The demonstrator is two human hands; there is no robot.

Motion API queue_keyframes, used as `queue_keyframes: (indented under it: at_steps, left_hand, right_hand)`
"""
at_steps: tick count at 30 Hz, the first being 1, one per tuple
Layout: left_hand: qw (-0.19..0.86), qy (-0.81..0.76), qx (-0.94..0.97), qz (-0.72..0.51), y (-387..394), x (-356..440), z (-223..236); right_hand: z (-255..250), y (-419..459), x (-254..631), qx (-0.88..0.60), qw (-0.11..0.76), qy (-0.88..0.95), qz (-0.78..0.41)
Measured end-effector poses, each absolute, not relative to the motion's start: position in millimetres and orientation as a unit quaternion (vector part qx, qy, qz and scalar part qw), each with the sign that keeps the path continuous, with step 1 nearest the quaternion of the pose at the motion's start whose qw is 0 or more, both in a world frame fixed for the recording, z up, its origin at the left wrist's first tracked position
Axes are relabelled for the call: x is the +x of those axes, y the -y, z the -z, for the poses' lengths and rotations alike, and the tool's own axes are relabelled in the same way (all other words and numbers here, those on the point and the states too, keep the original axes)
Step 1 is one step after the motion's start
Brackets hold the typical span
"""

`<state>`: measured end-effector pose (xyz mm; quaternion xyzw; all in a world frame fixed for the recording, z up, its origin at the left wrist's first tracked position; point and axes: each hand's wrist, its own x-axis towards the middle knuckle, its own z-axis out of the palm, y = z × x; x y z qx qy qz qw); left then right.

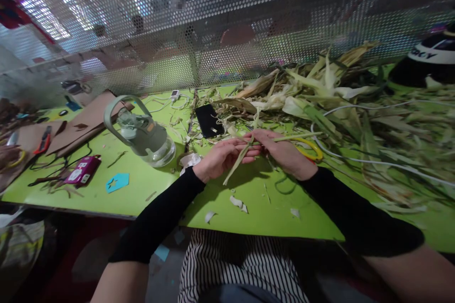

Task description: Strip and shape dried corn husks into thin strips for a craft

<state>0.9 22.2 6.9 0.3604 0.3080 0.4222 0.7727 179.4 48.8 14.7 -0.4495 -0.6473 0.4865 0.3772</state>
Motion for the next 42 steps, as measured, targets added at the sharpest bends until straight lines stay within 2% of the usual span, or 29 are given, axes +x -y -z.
queue_keyframes:
  at_steps: [4,9,13,21,26,33,39,42]
  left_hand:
    - [0.748,-0.321,0.404,-0.419,-21,0,-7]
    - [0.669,-0.381,0.424,-0.477,-27,-1,-2]
    - [0.589,-0.441,0.478,-0.48,-29,0,4]
    - [0.468,-0.457,0.588,-0.476,-28,-2,8]
    - [0.505,-0.458,0.565,-0.465,-22,6,8]
    - [0.491,-0.45,0.57,-0.481,-25,7,10]
    - [0.62,-0.377,0.502,-0.471,-30,0,4]
    - [0.653,-0.336,0.486,-0.475,-28,0,3]
  right_hand:
    - [-17,-49,182,-0.477,0.346,0.657,-0.471]
    - [-25,-45,185,-0.537,0.344,0.705,-0.311]
    - [-28,-38,183,-0.483,0.258,0.76,-0.351]
    - [-22,-44,186,-0.448,0.261,0.786,-0.336]
    - [-28,-37,185,-0.433,0.245,0.814,-0.3]
    - [-32,-24,179,-0.388,0.244,0.839,-0.294]
    - [-35,-34,189,-0.452,0.228,0.77,-0.388]
    - [-32,-41,189,-0.483,0.254,0.735,-0.402]
